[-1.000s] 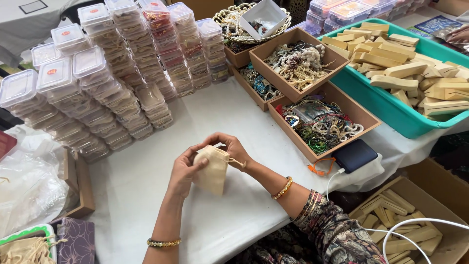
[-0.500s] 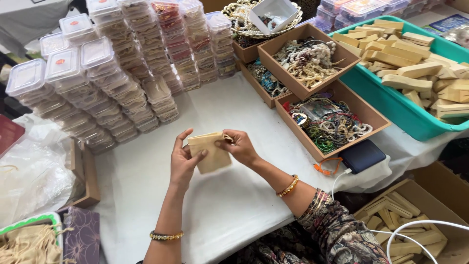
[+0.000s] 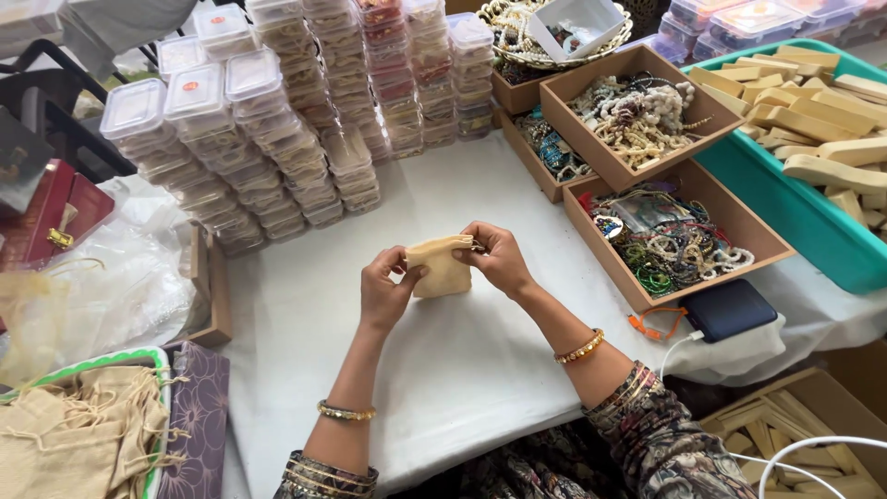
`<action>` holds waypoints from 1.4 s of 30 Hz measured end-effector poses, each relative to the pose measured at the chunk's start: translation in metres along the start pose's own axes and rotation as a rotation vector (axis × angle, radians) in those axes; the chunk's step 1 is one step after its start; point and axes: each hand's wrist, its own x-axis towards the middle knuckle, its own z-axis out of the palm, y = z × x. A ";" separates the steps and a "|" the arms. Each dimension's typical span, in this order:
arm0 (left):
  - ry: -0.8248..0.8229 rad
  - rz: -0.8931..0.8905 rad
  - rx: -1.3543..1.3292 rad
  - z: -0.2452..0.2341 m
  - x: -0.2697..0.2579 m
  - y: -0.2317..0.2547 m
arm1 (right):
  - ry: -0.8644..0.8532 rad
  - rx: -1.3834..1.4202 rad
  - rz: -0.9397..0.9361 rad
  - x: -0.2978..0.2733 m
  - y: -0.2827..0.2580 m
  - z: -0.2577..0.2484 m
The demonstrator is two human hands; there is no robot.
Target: The person packs small jewelry items into clear plastic bags and then into small beige cloth pouches. They place the pouches into clear plastic containers and stack them on the table. The person repeats this process with multiple jewelry items throughout the video.
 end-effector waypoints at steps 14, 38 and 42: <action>-0.241 0.137 0.481 -0.005 -0.005 -0.016 | -0.261 -0.613 0.108 0.000 0.008 -0.005; 0.053 -0.155 0.589 0.031 0.001 -0.045 | 0.032 -0.866 0.065 -0.001 0.001 0.007; 0.057 -0.207 0.468 0.028 -0.001 -0.021 | -0.004 -0.978 -0.225 -0.007 0.036 0.009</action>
